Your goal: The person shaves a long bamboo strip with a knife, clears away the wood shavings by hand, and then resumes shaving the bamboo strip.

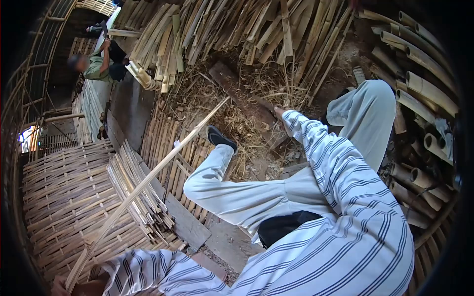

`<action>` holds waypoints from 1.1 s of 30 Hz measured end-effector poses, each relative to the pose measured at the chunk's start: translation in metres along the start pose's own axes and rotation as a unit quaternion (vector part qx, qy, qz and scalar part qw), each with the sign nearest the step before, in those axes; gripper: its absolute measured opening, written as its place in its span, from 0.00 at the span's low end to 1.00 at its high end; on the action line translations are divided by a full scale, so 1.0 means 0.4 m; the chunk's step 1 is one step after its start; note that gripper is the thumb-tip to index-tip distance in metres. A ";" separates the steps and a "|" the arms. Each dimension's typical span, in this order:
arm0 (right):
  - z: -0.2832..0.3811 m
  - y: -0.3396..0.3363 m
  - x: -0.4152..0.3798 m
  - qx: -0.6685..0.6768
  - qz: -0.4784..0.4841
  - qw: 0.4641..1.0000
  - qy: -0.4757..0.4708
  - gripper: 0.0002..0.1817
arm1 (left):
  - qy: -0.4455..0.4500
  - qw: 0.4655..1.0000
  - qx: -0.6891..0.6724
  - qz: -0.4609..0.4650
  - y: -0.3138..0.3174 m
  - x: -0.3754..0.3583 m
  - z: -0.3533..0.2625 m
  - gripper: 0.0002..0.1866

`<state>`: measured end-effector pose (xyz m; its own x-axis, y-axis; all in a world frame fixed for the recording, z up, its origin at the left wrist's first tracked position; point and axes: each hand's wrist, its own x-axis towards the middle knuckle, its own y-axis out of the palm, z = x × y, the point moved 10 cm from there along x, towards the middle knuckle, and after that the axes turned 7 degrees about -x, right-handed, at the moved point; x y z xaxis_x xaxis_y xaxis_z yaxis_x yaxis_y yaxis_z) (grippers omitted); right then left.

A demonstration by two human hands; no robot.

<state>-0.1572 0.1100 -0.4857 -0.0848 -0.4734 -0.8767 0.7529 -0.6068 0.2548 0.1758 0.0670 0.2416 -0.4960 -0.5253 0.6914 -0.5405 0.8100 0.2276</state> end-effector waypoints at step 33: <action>0.074 -0.097 -0.233 -0.338 -0.249 0.878 -0.232 0.32 | -0.068 0.997 0.013 0.029 -0.121 0.170 0.164 0.17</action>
<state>-0.1976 0.1588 -0.4018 -0.6515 -0.5609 -0.5107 0.7491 -0.3696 -0.5497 0.1239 -0.0250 0.2326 -0.6134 -0.5102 0.6028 -0.5250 0.8337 0.1713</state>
